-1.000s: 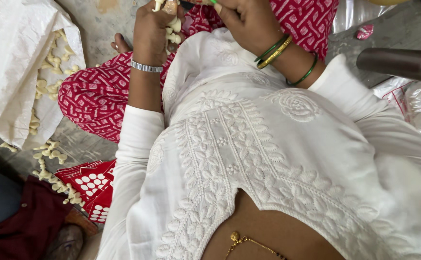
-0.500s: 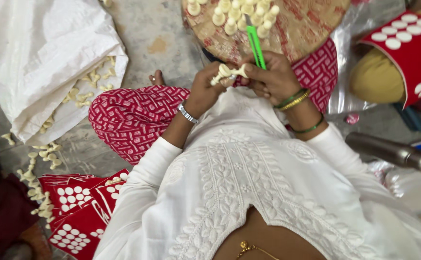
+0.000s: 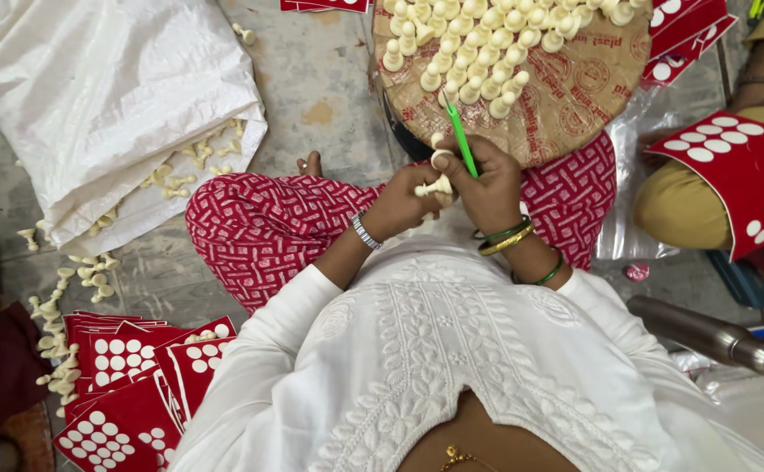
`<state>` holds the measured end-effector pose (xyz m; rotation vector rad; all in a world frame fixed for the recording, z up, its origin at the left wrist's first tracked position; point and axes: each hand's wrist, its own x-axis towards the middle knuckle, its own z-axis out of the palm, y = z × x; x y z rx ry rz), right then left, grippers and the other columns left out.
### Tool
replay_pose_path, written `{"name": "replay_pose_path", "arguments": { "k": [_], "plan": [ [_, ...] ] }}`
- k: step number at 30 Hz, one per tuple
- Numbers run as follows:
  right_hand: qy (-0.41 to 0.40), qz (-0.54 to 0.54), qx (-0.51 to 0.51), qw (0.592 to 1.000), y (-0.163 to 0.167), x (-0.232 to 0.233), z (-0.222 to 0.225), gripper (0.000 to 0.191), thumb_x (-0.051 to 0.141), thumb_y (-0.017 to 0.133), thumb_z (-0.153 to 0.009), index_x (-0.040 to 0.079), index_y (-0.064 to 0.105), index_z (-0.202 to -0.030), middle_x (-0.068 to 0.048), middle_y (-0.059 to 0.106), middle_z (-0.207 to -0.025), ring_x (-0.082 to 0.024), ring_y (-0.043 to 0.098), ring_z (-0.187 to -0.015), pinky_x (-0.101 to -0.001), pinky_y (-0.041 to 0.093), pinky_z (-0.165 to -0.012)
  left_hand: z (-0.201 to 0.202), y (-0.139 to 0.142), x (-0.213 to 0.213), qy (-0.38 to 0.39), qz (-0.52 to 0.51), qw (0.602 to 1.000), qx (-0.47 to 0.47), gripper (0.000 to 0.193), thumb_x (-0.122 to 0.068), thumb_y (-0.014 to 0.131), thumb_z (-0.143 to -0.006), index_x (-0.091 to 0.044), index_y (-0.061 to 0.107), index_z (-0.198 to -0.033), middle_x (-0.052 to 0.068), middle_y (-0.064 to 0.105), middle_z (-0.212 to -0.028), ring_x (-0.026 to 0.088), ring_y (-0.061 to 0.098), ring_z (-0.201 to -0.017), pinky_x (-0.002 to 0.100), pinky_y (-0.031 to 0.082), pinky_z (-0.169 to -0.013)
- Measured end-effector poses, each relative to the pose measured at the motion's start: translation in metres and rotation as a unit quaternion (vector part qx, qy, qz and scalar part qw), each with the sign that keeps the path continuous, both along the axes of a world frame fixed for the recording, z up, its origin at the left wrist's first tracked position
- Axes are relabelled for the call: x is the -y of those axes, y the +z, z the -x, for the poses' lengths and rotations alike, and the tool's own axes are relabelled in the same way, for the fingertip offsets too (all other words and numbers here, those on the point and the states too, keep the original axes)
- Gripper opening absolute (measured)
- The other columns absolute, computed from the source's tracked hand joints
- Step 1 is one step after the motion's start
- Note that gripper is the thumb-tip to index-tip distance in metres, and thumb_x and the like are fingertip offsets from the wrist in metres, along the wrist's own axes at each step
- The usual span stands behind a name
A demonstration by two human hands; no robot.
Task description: The person sits on the floor shaping small white figurine pieces by hand, using a green stick tool to refine and trim each piece, holding several pieces at once and placing finished pieces onto a round tray with others. Nearby workers perform similar shaping work.
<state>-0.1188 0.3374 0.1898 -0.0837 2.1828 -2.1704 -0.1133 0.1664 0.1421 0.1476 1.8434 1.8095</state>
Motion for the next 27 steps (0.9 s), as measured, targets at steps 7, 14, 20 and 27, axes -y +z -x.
{"name": "replay_pose_path", "arguments": {
  "k": [7,14,20,27],
  "plan": [
    [-0.011,-0.190,-0.213,0.958,0.011,0.001,-0.003,0.020,0.001,0.078,-0.090,0.002,0.074,-0.110,-0.011,0.071,-0.093,-0.019,0.069,-0.082,-0.0320,0.054,-0.071,-0.004,0.001,0.010,-0.014,-0.221,0.955,0.198,0.023,-0.029,0.072,-0.092,-0.007,0.067,-0.100,0.004,0.068,-0.077,0.010,0.063,-0.059,0.022,0.039,-0.042],
    [-0.020,0.056,0.016,0.998,0.012,-0.004,0.000,0.016,0.003,0.070,-0.099,0.001,0.070,-0.115,-0.003,0.070,-0.095,-0.011,0.064,-0.083,-0.0286,0.054,-0.072,-0.003,-0.006,0.009,0.016,-0.242,0.949,0.200,0.028,-0.031,0.064,-0.102,-0.004,0.069,-0.105,0.006,0.069,-0.081,0.012,0.066,-0.061,0.023,0.044,-0.043],
    [0.082,0.132,0.034,0.987,0.018,-0.034,0.001,0.020,0.008,0.070,-0.104,-0.003,0.068,-0.121,-0.003,0.071,-0.099,-0.004,0.059,-0.080,-0.0203,0.046,-0.070,-0.004,-0.003,0.024,0.094,-0.277,0.933,0.208,0.027,-0.028,0.066,-0.103,-0.001,0.067,-0.106,0.010,0.072,-0.089,0.018,0.071,-0.065,0.024,0.043,-0.038],
    [0.243,0.112,0.098,0.959,0.028,-0.055,0.009,0.023,0.016,0.071,-0.107,-0.002,0.071,-0.122,0.000,0.068,-0.091,-0.001,0.049,-0.066,-0.0193,0.035,-0.056,-0.001,0.020,0.031,-0.048,-0.273,0.939,0.205,0.036,-0.026,0.071,-0.103,0.001,0.068,-0.127,0.009,0.072,-0.098,0.016,0.069,-0.070,0.022,0.044,-0.045]
  ]
}}
